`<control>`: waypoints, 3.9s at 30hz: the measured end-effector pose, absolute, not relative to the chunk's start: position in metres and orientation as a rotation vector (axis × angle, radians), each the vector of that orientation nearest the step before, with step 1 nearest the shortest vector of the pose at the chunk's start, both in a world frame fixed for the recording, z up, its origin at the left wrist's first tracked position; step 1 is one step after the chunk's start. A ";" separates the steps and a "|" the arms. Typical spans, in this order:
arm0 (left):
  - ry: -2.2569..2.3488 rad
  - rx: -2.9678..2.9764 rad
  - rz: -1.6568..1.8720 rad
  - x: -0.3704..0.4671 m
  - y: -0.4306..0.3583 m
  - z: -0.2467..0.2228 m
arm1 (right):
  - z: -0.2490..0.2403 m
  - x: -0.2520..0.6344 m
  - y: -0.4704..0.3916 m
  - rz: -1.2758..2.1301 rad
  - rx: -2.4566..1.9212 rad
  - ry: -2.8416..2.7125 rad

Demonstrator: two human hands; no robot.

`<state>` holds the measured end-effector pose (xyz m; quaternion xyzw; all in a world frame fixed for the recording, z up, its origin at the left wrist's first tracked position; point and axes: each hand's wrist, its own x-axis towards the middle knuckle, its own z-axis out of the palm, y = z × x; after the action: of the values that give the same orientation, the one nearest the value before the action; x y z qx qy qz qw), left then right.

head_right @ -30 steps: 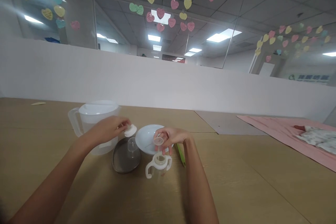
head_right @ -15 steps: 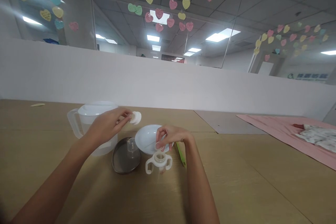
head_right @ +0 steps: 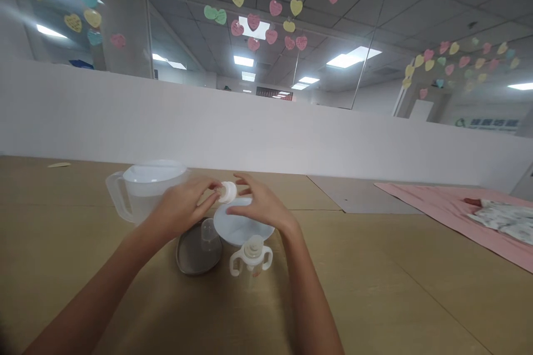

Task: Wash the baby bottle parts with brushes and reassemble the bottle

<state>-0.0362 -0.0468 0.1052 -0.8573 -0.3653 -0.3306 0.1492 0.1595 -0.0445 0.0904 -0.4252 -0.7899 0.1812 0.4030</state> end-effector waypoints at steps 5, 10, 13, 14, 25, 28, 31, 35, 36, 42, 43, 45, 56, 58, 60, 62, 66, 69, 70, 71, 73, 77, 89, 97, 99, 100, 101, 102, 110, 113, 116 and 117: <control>-0.830 -2.450 -0.835 -0.030 -0.042 0.094 | 0.083 0.126 -0.036 0.147 -0.975 -1.982; -0.821 -2.450 -0.991 -0.032 -0.041 0.093 | 0.081 0.119 -0.030 0.217 -0.884 -1.828; -0.879 -2.514 -1.148 -0.034 -0.049 0.099 | 0.084 0.119 -0.035 0.337 -0.818 -1.773; -0.907 -2.541 -1.188 -0.035 -0.051 0.101 | 0.085 0.119 -0.037 0.367 -0.813 -1.769; -0.966 -2.746 -1.403 -0.039 -0.058 0.109 | 0.089 0.124 -0.046 0.458 -0.785 -1.817; -0.938 -2.779 -1.444 -0.040 -0.059 0.110 | 0.090 0.124 -0.047 0.461 -0.754 -1.821; -0.939 -2.801 -1.474 -0.041 -0.060 0.112 | 0.092 0.125 -0.049 0.475 -0.732 -1.827; -0.958 -2.804 -1.484 -0.043 -0.065 0.114 | 0.095 0.126 -0.053 0.440 -0.723 -1.851; -0.968 -2.808 -1.482 -0.043 -0.066 0.115 | 0.096 0.127 -0.054 0.421 -0.729 -1.855; -0.962 -2.693 -1.201 -0.041 -0.070 0.116 | 0.092 0.124 -0.048 0.328 -0.755 -1.857; -0.955 -2.664 -1.148 -0.041 -0.069 0.116 | 0.091 0.123 -0.046 0.292 -0.770 -1.851; -0.971 -2.621 -1.079 -0.039 -0.067 0.113 | 0.088 0.122 -0.040 0.199 -0.794 -1.849; -0.911 -2.657 -1.210 -0.030 -0.048 0.098 | 0.080 0.123 -0.032 -0.116 -0.890 -1.963; -0.910 -2.658 -1.236 -0.030 -0.049 0.099 | 0.081 0.122 -0.034 -0.137 -0.930 -1.982; -0.910 -2.647 -1.213 -0.030 -0.050 0.099 | 0.081 0.122 -0.037 -0.170 -0.986 -2.007; -0.906 -2.654 -1.189 -0.029 -0.052 0.099 | 0.083 0.122 -0.041 -0.203 -1.049 -2.038; -0.913 -2.749 -1.353 -0.025 -0.053 0.098 | 0.091 0.129 -0.051 -0.284 -1.177 -2.025; -1.009 -2.788 -1.443 -0.023 -0.053 0.097 | 0.101 0.143 -0.058 -0.312 -1.281 -1.940; -1.050 -2.794 -1.427 -0.023 -0.053 0.096 | 0.104 0.150 -0.060 -0.308 -1.308 -1.897; -1.082 -2.808 -1.384 -0.022 -0.052 0.095 | 0.107 0.157 -0.062 -0.300 -1.326 -1.851; -1.102 -2.900 -1.210 -0.018 -0.052 0.089 | 0.111 0.171 -0.065 -0.286 -1.348 -1.762; -0.936 -3.167 -0.799 0.000 -0.051 0.067 | 0.117 0.188 -0.074 -0.233 -1.413 -1.642; -0.782 -3.411 -0.532 0.012 -0.048 0.054 | 0.127 0.190 -0.101 0.070 -1.507 -1.905; -0.862 -3.484 -0.547 0.009 -0.045 0.058 | 0.124 0.192 -0.100 0.247 -1.594 -2.209; -0.896 -3.510 -0.595 0.008 -0.042 0.056 | 0.122 0.190 -0.096 0.232 -1.631 -2.227; -0.905 -3.524 -0.629 0.008 -0.040 0.054 | 0.121 0.189 -0.094 0.220 -1.644 -2.232; -0.914 -3.539 -0.668 0.007 -0.037 0.052 | 0.120 0.189 -0.093 0.209 -1.652 -2.237; -0.925 -3.554 -0.708 0.007 -0.034 0.049 | 0.119 0.189 -0.091 0.201 -1.655 -2.244; -1.153 -3.848 -0.936 0.009 -0.015 0.027 | 0.114 0.187 -0.086 0.285 -1.599 -2.270; -1.256 -3.895 -0.931 0.009 -0.014 0.025 | 0.111 0.185 -0.082 0.349 -1.591 -2.304; -1.199 -3.879 -0.941 0.009 -0.015 0.027 | 0.108 0.184 -0.078 0.395 -1.604 -2.325; -1.155 -3.857 -0.955 0.009 -0.015 0.027 | 0.107 0.183 -0.076 0.407 -1.606 -2.332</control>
<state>0.0095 -0.0152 0.0275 -0.8187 -0.2452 -0.2028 -0.4779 0.1834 -0.0759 0.1067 -0.5558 -0.8072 0.1410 0.1399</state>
